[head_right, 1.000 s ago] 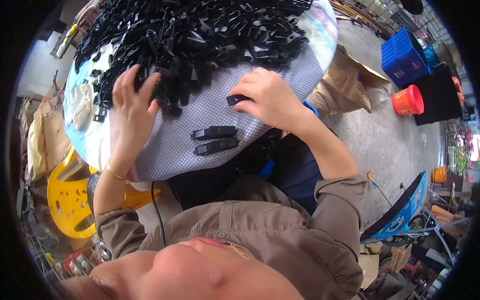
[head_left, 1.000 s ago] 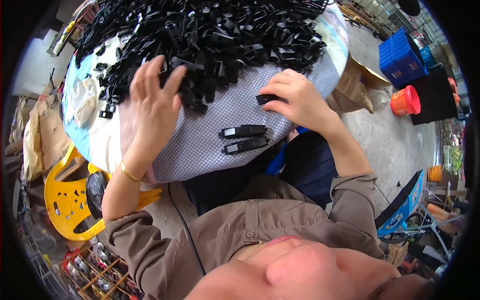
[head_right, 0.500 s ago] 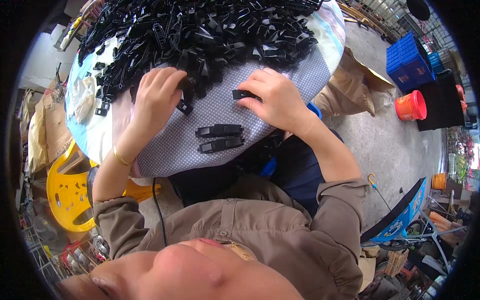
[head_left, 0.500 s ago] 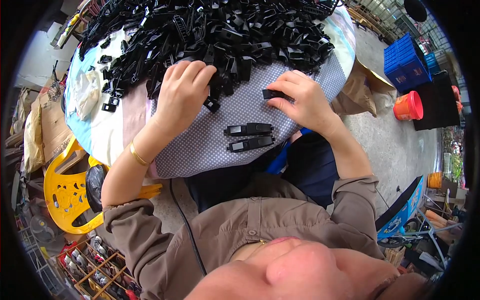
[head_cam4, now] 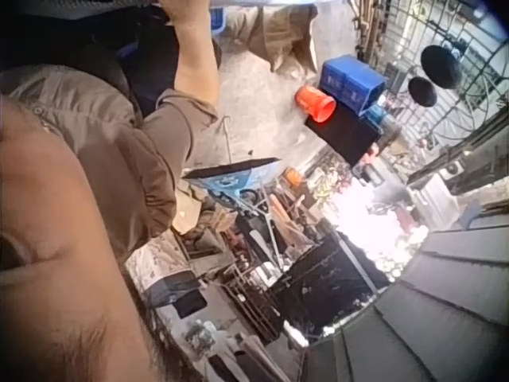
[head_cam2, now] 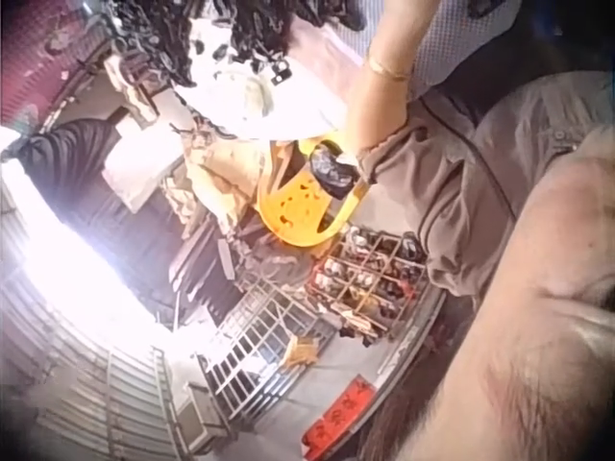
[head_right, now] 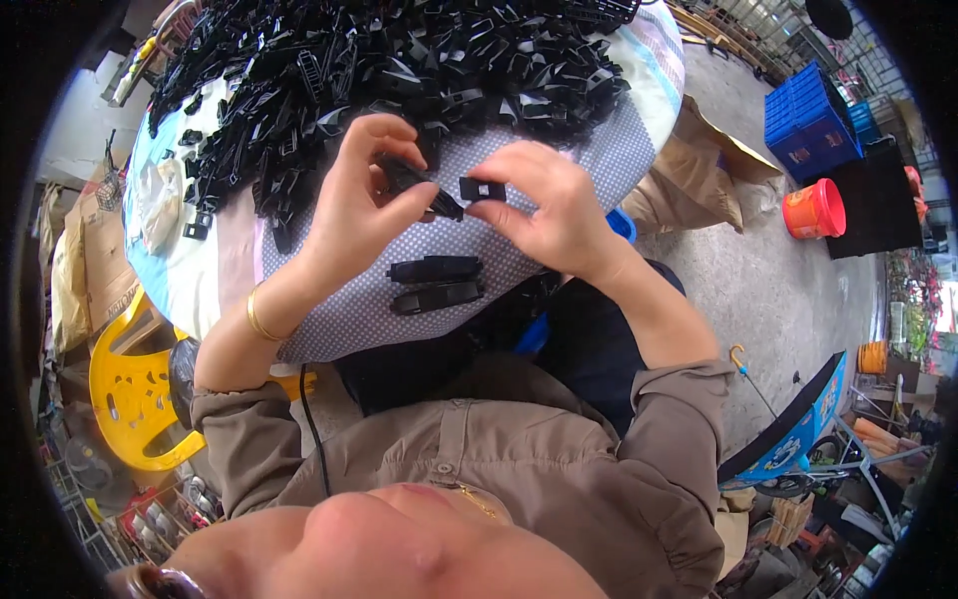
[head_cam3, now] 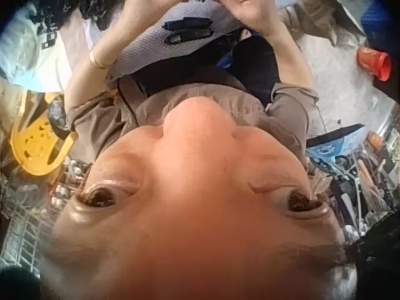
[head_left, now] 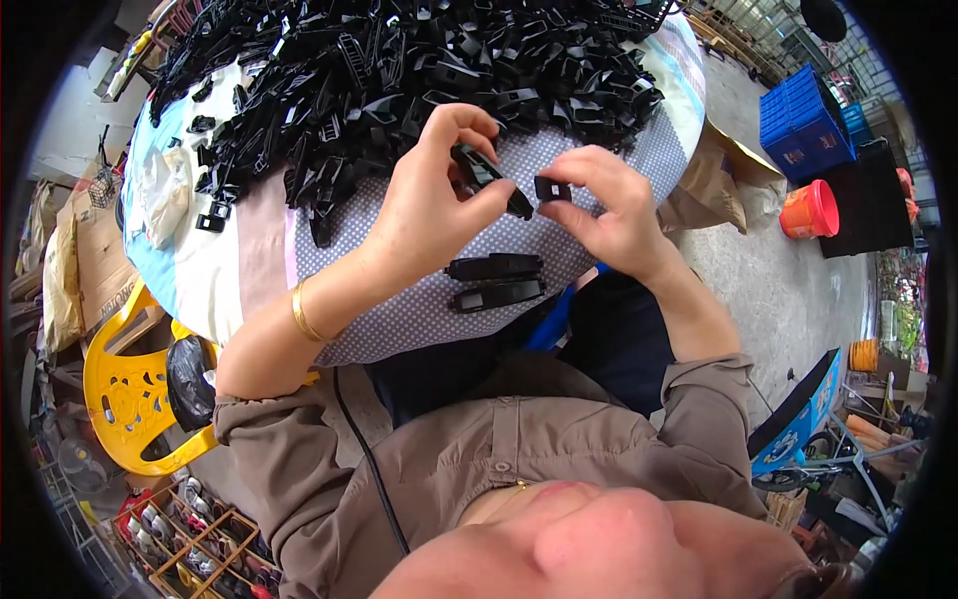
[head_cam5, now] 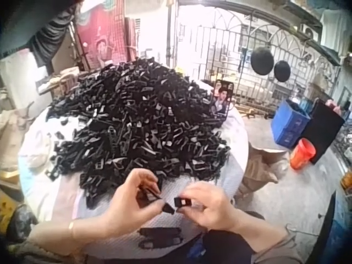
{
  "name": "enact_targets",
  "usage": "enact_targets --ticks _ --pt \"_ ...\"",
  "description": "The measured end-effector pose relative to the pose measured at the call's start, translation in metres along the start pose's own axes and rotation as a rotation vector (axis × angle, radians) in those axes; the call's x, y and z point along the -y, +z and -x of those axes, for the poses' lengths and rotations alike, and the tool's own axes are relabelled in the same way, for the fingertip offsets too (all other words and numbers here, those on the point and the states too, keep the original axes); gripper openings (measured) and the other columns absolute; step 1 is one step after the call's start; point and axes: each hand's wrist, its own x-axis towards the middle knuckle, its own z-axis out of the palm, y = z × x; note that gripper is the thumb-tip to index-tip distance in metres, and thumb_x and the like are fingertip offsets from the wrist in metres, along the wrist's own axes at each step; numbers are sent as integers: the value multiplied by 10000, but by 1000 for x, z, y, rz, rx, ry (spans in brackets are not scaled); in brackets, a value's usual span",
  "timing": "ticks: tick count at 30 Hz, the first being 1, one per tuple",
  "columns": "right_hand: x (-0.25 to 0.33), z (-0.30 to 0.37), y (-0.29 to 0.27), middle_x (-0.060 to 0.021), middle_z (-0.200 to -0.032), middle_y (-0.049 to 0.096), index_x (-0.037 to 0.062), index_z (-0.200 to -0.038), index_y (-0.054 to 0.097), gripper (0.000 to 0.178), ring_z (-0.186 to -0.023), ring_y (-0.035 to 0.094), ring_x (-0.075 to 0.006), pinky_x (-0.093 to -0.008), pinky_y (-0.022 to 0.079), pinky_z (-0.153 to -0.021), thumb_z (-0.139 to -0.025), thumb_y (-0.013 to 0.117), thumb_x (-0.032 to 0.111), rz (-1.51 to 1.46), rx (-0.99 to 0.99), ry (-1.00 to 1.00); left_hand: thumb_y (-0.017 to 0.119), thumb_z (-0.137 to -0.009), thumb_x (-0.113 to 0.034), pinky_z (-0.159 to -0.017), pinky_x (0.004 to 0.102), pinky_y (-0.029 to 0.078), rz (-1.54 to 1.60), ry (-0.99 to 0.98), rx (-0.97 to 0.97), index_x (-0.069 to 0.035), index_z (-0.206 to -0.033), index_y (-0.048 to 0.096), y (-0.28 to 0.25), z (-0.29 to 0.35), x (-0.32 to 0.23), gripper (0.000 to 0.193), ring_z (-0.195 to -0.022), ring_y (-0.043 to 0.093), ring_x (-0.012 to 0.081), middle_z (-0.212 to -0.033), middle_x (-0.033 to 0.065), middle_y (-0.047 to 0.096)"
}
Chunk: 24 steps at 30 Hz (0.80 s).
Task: The recorder is seen assembling small black plastic components while sitting at a table.
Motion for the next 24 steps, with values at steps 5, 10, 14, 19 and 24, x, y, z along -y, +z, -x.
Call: enact_targets --ticks 5,10,14,19,24 --pt "9 2 6 -162 -1100 649 19 -1026 632 367 -981 658 -312 -355 531 -823 -694 788 24 -113 56 -44 671 -878 -81 -695 235 555 283 -288 137 31 -1100 532 6 -1 6 285 -796 674 125 -976 92 629" --pt "9 3 1 -155 -1017 677 -7 -1035 648 321 -876 674 -244 -310 533 -757 -741 770 37 -203 72 115 610 -826 19 -710 249 530 395 -239 168 12 -1195 540 2 11 9 376 -825 657 114 -927 77 634" --pt "13 8 -5 -138 -980 683 -10 -1025 665 280 -832 665 -206 -279 519 -709 -775 755 79 -245 129 171 693 -819 -36 -673 277 517 -144 86 192 7 -1050 630 0 19 3 244 -765 644 177 -937 104 638" --pt "11 8 -2 -117 -935 672 21 -962 680 273 -836 630 -306 -358 509 -731 -721 771 112 -47 119 24 742 -745 -106 -790 401 480 -461 312 185 -53 -957 667 5 24 17 231 -906 579 326 -928 127 629" --pt "7 3 -14 -92 -884 649 41 -935 704 269 -843 588 -288 -363 472 -738 -677 769 83 120 189 57 766 -716 -80 -715 367 498 -474 237 133 -11 -896 682 0 16 15 210 -808 610 310 -858 128 612"
